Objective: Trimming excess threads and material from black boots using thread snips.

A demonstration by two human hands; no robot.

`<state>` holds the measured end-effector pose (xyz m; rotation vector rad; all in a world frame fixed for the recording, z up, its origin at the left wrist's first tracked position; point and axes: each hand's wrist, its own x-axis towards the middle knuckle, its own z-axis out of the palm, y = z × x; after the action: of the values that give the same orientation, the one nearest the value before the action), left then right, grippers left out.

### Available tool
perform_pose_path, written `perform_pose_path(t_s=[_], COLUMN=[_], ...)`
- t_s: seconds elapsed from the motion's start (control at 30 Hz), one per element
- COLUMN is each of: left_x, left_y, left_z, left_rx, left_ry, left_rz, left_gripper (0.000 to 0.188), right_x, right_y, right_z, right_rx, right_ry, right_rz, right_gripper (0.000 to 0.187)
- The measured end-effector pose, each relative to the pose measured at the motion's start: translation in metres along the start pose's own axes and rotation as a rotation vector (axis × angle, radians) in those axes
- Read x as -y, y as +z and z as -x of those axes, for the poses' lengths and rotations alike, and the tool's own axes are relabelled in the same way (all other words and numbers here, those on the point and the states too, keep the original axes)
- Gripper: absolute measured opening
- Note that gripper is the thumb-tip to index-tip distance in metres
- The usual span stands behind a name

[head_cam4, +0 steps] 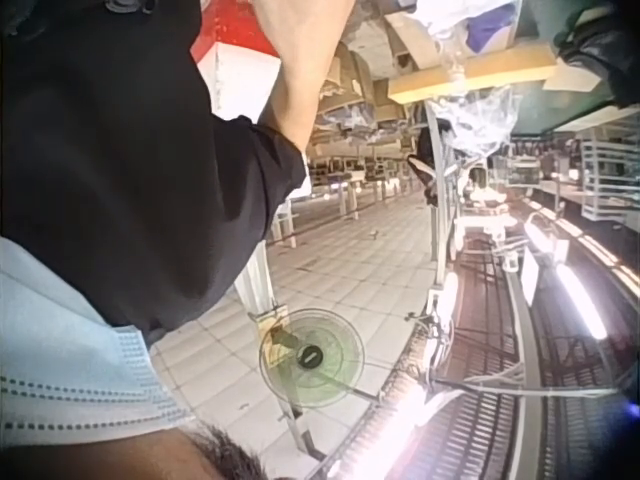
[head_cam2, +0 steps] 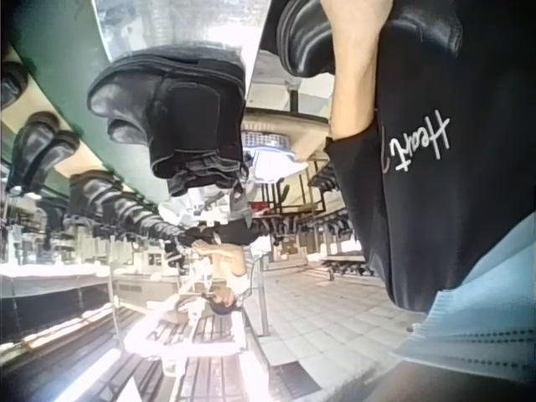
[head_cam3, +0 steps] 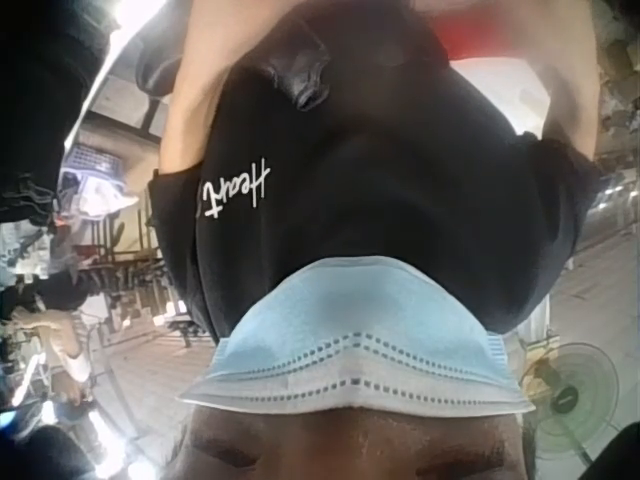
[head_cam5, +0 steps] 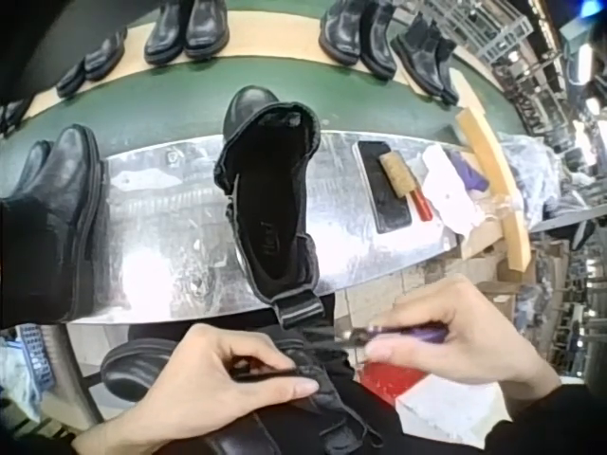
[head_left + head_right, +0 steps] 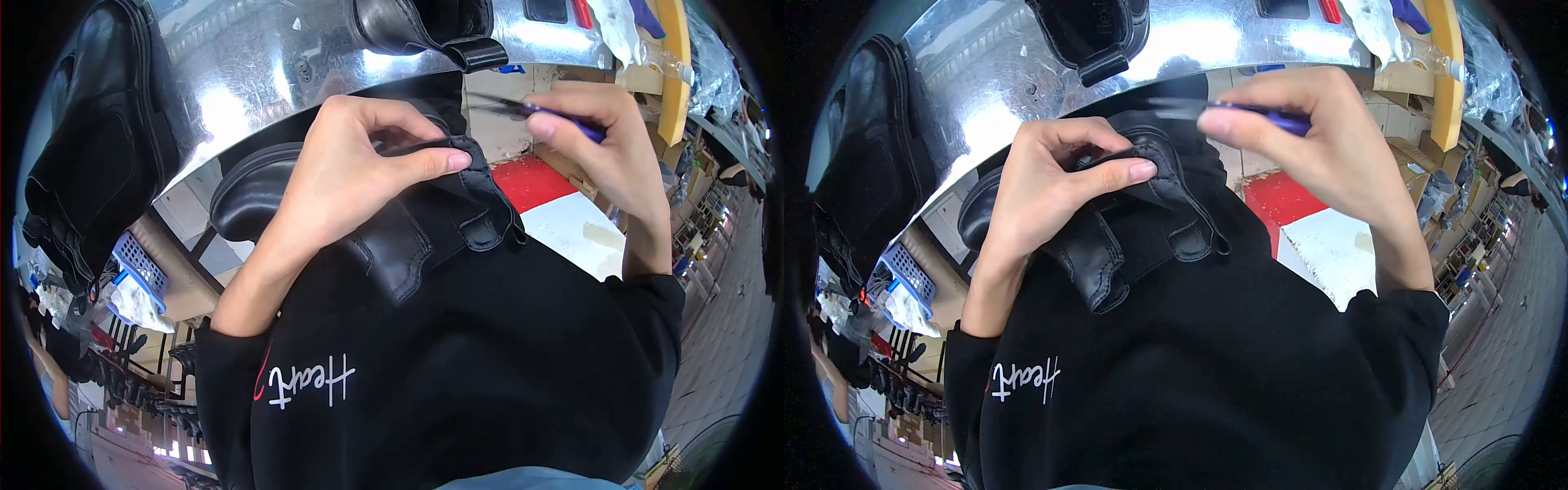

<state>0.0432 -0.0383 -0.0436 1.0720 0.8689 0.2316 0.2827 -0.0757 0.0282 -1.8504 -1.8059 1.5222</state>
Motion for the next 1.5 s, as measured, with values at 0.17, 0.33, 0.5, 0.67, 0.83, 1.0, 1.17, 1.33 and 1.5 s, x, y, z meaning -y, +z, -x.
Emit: perform_pose_path(t_s=[0.17,0.33,0.5,0.67,0.83,1.0,1.17,1.33,1.5], left_x=[0.005,0.003,0.01,-0.001,0.009,0.007,0.013,0.007,0.006], left_y=[-0.002,-0.005,-0.004,-0.007,-0.003,-0.006,-0.008,-0.007,-0.005], left_z=[-0.002,-0.005,-0.005,-0.004,-0.006,-0.004,-0.006,-0.004,-0.005], left_rx=[0.006,0.032,-0.074,0.026,0.043,0.015,-0.156,-0.142,-0.049], left_ry=[0.039,0.0,0.109,0.11,0.24,0.146,0.063,0.096,0.1], left_rz=[0.035,0.006,0.051,0.057,0.072,0.077,0.141,0.122,-0.01], left_gripper=[0.012,0.016,0.021,0.018,0.015,0.012,0.017,0.023,0.028], right_x=[-0.007,0.003,-0.005,-0.008,-0.016,-0.024,-0.017,-0.021,-0.027], right_y=[0.001,0.021,0.046,0.059,0.071,0.079,0.074,0.08,0.076], right_z=[0.003,-0.005,-0.005,-0.005,-0.005,-0.003,-0.004,-0.005,-0.004], right_rx=[-0.072,0.014,0.01,-0.068,-0.09,-0.133,-0.105,-0.142,-0.113], right_ry=[0.031,0.08,0.163,0.169,0.155,0.183,0.283,0.26,0.254], right_rz=[-0.079,-0.24,-0.524,-0.675,-0.756,-0.874,-0.922,-1.048,-1.049], right_gripper=[0.025,0.023,0.023,0.024,0.023,0.021,0.017,0.019,0.018])
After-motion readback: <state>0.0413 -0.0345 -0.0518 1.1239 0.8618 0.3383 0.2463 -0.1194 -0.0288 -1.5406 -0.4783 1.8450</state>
